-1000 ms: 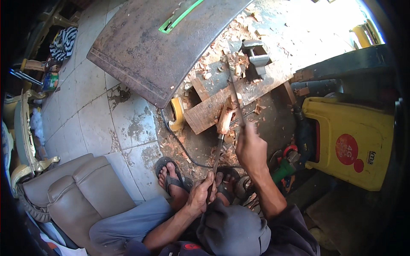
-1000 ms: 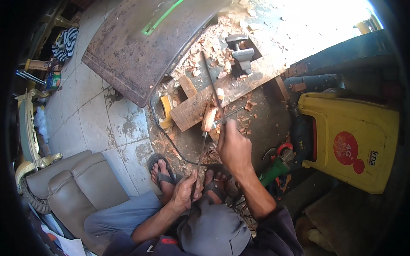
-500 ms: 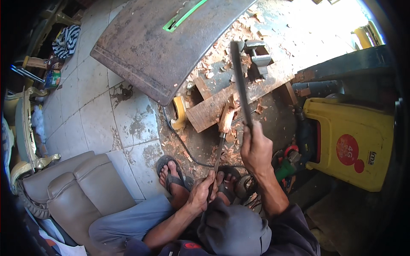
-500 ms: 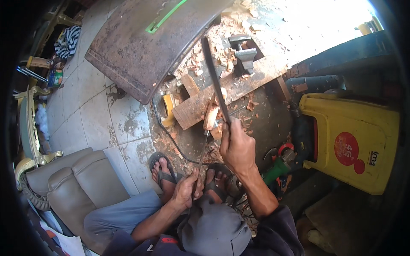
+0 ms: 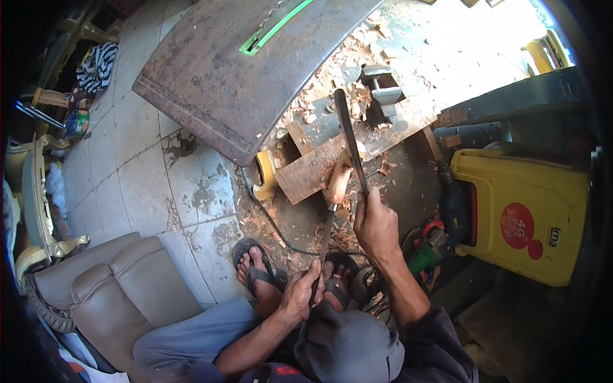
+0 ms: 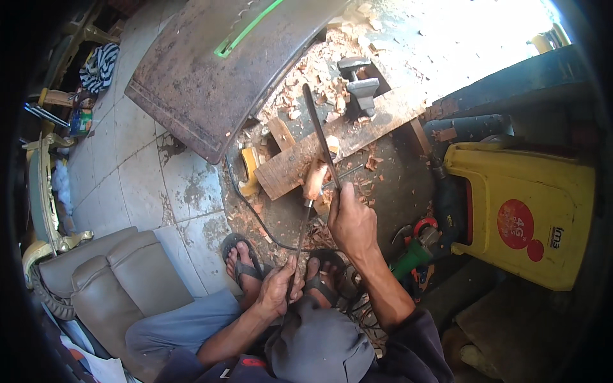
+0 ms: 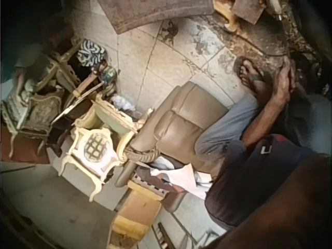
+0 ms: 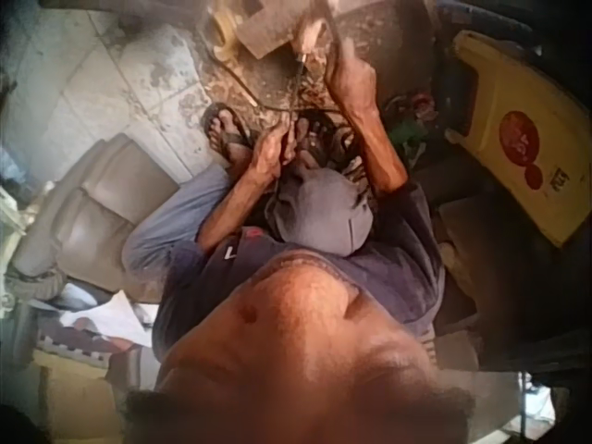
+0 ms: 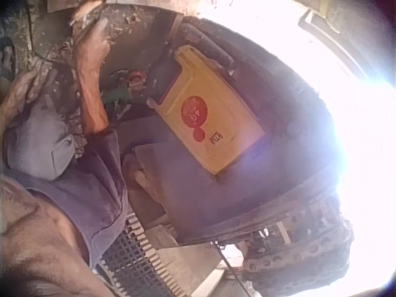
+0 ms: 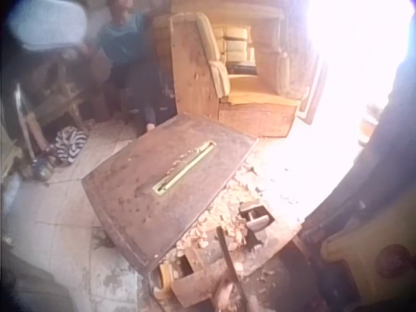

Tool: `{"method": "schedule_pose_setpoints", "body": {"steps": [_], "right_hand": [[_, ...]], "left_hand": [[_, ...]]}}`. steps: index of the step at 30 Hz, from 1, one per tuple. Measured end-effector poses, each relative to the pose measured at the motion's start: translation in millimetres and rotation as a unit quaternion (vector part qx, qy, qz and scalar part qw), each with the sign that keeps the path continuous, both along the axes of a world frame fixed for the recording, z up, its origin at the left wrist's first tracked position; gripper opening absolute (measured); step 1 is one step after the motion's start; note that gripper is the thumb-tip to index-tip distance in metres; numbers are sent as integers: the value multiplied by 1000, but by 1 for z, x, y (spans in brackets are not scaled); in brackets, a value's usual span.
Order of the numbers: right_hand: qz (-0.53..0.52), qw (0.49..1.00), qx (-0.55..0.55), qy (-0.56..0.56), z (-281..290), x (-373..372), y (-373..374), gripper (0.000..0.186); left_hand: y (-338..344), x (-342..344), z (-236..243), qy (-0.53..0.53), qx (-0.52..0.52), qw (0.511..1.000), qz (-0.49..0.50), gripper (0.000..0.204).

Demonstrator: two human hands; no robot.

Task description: The person carves a wooden handle using a machete, removing thin wood shavings by hand while holding the handle over a workspace.

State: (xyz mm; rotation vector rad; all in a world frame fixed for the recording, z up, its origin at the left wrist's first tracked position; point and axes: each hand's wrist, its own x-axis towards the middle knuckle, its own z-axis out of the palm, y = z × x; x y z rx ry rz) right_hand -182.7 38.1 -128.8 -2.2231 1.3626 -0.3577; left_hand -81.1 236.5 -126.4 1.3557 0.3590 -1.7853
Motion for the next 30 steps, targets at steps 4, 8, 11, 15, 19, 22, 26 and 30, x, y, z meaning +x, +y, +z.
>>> {"method": "schedule_pose_setpoints", "body": {"steps": [4, 8, 11, 15, 19, 22, 26, 30], "right_hand": [[-8, 993, 6, -115, 26, 5, 0, 14], [-15, 994, -51, -99, 9, 5, 4, 11], [2, 996, 84, -6, 10, 0, -3, 9], [-45, 987, -18, -151, 33, 12, 6, 11], [18, 998, 52, 20, -3, -6, 2, 10], [-20, 994, -24, -103, 16, 4, 4, 11], [-27, 997, -39, -55, 9, 4, 4, 10], [13, 999, -5, -50, 16, -1, 0, 11]], "left_hand": [[-6, 4, 8, 13, 18, 1000, -2, 56], [-9, 2, 12, 24, 24, 999, 12, 53], [-5, 2, 8, 14, 17, 1000, 15, 52], [-3, 1, 4, 10, 19, 1000, 18, 54], [-5, 0, 6, -2, 20, 1000, -4, 56], [-6, 0, 9, -12, 24, 1000, -10, 56], [-3, 0, 7, -3, 26, 1000, -8, 54], [-17, 4, 13, 12, 24, 1000, 16, 53]]}}
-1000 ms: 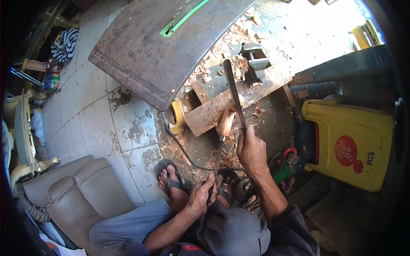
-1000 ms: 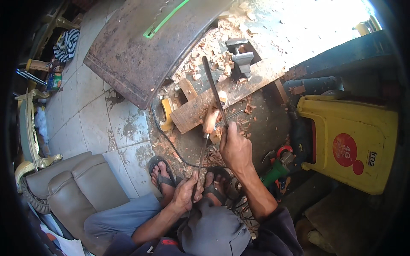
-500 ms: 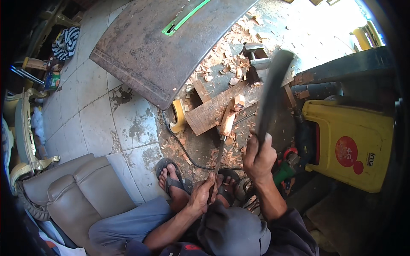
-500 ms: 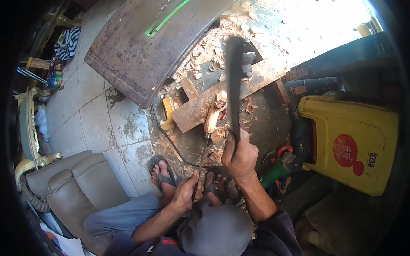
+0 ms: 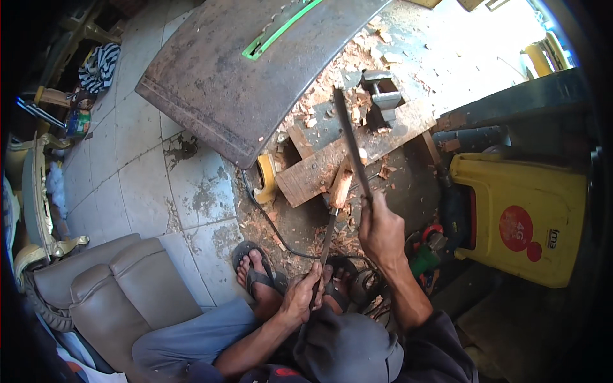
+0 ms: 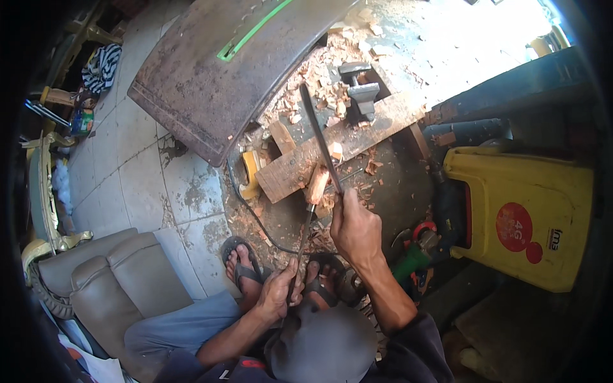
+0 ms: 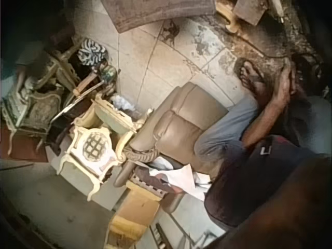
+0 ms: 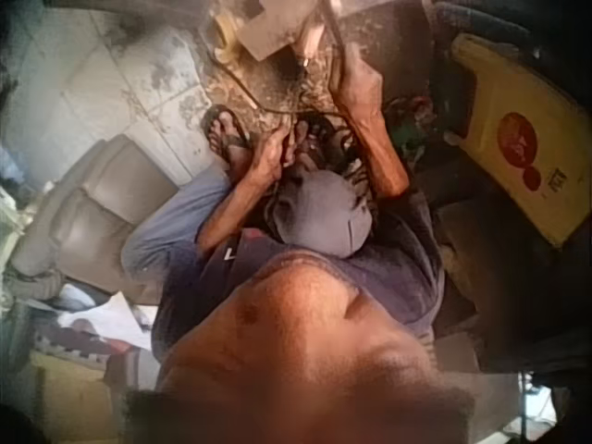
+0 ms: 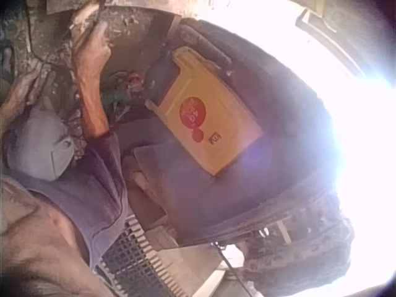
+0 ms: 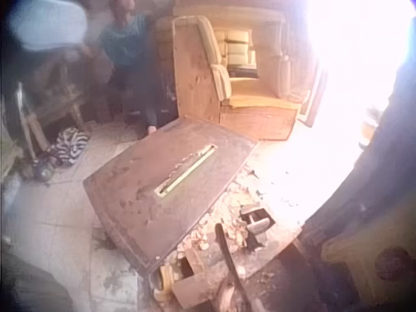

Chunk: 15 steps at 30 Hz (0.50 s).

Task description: The person carves a wooden handle using a machete, removing thin wood shavings by hand while holding the handle over a workspace.

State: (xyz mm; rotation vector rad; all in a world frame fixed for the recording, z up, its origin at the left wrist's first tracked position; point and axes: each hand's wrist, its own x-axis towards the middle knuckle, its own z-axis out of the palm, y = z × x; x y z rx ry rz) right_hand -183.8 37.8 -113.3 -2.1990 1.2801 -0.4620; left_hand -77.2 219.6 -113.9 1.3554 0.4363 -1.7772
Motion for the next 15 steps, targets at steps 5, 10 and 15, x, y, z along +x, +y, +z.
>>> {"method": "schedule_pose_setpoints", "body": {"steps": [5, 10, 15], "right_hand": [[-32, 999, 9, 41, -14, 0, 3, 11], [-75, 994, -14, -83, 11, 13, 4, 9], [-38, 996, 39, 65, -14, -3, 0, 15]], "left_hand": [[9, -3, -7, -7, -2, 1000, -24, 45], [8, -2, -10, -27, -6, 999, -27, 50], [6, -5, -3, -10, 19, 1000, -16, 54]]}}
